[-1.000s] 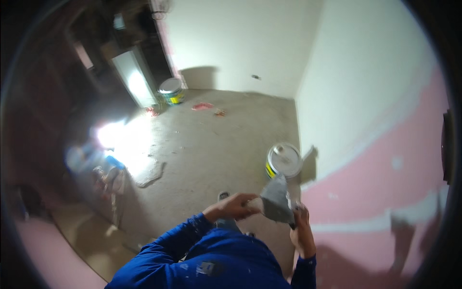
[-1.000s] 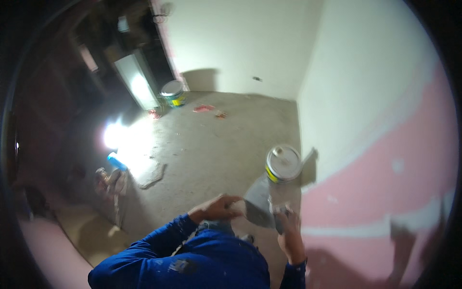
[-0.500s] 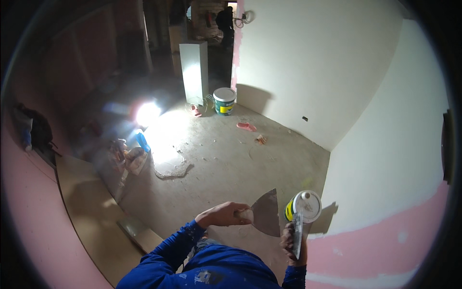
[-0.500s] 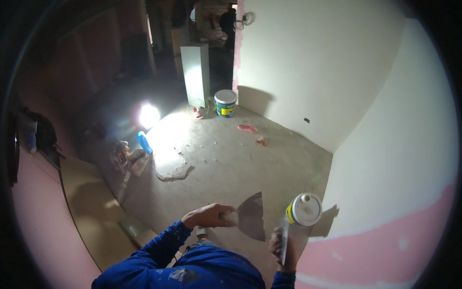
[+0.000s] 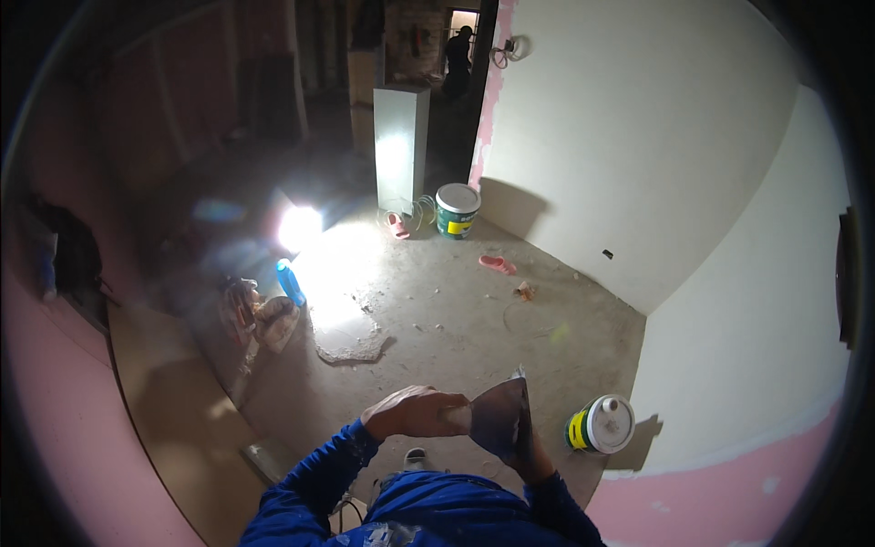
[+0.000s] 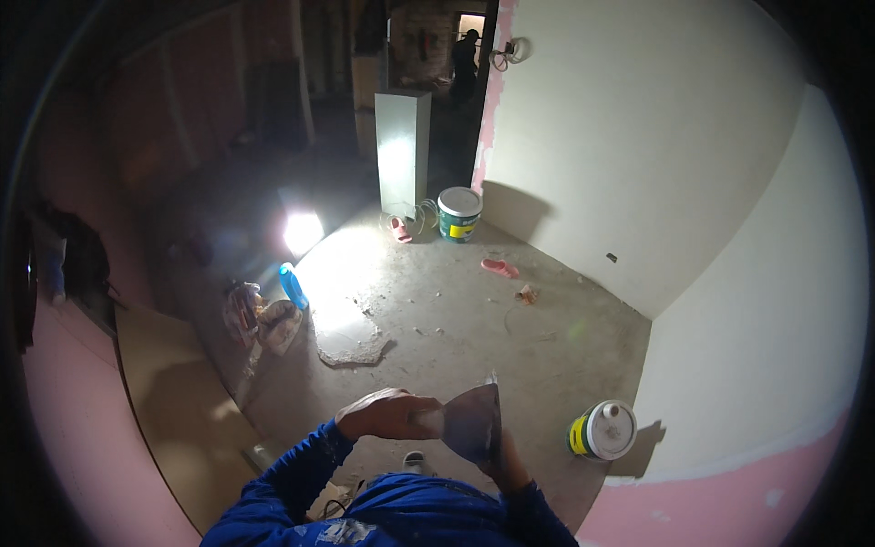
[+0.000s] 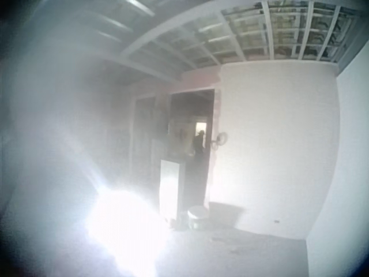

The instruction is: The person applies white joint compound to a pink wall using a putty knife and hawk. They repeatedly scoop compound from the hawk and spread it in vertical strokes along seams and patches, smoothing the surface.

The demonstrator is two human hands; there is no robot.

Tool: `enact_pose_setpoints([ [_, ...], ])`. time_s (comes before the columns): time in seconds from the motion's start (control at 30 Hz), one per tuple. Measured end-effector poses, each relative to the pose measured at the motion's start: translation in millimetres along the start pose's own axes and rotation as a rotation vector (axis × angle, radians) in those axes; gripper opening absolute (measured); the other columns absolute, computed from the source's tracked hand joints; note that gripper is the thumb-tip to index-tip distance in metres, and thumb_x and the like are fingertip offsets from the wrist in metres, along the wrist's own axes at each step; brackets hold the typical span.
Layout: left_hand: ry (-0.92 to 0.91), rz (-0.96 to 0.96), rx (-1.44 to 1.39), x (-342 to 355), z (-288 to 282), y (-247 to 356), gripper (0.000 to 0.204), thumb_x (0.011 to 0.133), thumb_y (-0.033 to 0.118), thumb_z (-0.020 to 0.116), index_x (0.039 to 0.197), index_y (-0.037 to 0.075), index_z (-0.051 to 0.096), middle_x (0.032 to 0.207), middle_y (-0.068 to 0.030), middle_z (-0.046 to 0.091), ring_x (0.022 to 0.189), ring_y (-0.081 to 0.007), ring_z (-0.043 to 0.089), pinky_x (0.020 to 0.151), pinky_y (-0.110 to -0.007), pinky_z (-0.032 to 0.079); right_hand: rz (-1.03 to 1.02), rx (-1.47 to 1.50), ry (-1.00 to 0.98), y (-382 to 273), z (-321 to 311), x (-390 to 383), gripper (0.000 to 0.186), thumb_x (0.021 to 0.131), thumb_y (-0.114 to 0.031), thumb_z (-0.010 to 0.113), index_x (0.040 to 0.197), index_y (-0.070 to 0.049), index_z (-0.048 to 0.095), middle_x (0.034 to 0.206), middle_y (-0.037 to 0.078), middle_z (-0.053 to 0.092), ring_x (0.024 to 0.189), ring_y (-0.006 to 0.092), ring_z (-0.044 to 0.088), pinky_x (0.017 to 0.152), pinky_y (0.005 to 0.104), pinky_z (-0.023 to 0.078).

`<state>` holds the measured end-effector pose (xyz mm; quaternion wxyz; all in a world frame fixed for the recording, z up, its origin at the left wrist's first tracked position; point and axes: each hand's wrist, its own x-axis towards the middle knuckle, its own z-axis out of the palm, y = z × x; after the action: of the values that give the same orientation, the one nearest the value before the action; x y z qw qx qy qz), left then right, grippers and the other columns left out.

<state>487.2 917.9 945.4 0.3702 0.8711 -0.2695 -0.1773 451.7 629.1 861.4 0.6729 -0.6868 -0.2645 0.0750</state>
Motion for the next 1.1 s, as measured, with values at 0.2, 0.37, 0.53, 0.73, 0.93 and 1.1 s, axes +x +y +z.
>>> enact_pose_setpoints([
  [0.2, 0.139, -0.019, -0.020, -35, -13, -46, 0.057, 0.090, 0.051, 0.075, 0.126, 0.009, 0.067, 0.089, -0.0216, 0.073, 0.085, -0.0434, 0.071, 0.074, -0.050, 0.055, 0.005, 0.019, -0.026, 19, 39, 70, 0.044, 0.094, -0.034, 0.071, 0.117, 0.003, 0.065, 0.099, 0.009, 0.074, 0.085, 0.0244, 0.071, 0.077, 0.0353, 0.056],
  [0.37, 0.348, -0.340, 0.005, -66, -60, -92, 0.060, 0.085, 0.050, 0.081, 0.122, 0.004, 0.068, 0.089, -0.0207, 0.072, 0.079, -0.0354, 0.072, 0.072, -0.044, 0.055, 0.512, 0.819, -0.341, 64, 60, 121, 0.034, 0.098, -0.032, 0.064, 0.104, 0.002, 0.065, 0.092, 0.007, 0.070, 0.079, 0.0222, 0.067, 0.072, 0.0351, 0.054],
  [0.53, 0.316, -0.205, -0.001, -58, -54, -99, 0.055, 0.085, 0.048, 0.081, 0.120, 0.007, 0.070, 0.083, -0.0198, 0.071, 0.078, -0.0383, 0.071, 0.071, -0.046, 0.055, 0.163, 0.041, -0.300, 74, 79, 156, 0.027, 0.095, -0.026, 0.063, 0.097, 0.001, 0.065, 0.090, 0.005, 0.068, 0.075, 0.0215, 0.065, 0.067, 0.0352, 0.052],
  [0.73, 0.576, -0.484, -0.025, -48, -99, -127, 0.051, 0.082, 0.039, 0.086, 0.117, 0.005, 0.072, 0.076, -0.0190, 0.067, 0.067, -0.0331, 0.068, 0.068, -0.042, 0.054, -0.135, -0.136, -0.395, 105, 71, 225, 0.018, 0.091, -0.015, 0.068, 0.102, -0.001, 0.067, 0.087, 0.007, 0.069, 0.073, 0.0216, 0.064, 0.066, 0.0361, 0.053],
  [0.93, 0.322, -0.350, 0.035, 32, -144, -144, 0.054, 0.083, 0.045, 0.083, 0.118, 0.006, 0.073, 0.086, -0.0215, 0.071, 0.077, -0.0357, 0.072, 0.073, -0.041, 0.055, 0.145, 0.141, -0.412, 145, 51, 302, 0.039, 0.086, -0.013, 0.074, 0.121, -0.001, 0.062, 0.099, 0.010, 0.070, 0.082, 0.0236, 0.066, 0.075, 0.0346, 0.055],
  [1.1, 0.391, -0.386, 0.012, 88, -180, -164, 0.054, 0.085, 0.045, 0.081, 0.122, 0.008, 0.071, 0.090, -0.0201, 0.073, 0.084, -0.0353, 0.073, 0.077, -0.043, 0.056, -0.022, -0.190, -0.416, 146, -4, 351, 0.035, 0.088, -0.012, 0.072, 0.120, 0.000, 0.063, 0.103, 0.016, 0.072, 0.089, 0.0250, 0.070, 0.078, 0.0352, 0.057],
])
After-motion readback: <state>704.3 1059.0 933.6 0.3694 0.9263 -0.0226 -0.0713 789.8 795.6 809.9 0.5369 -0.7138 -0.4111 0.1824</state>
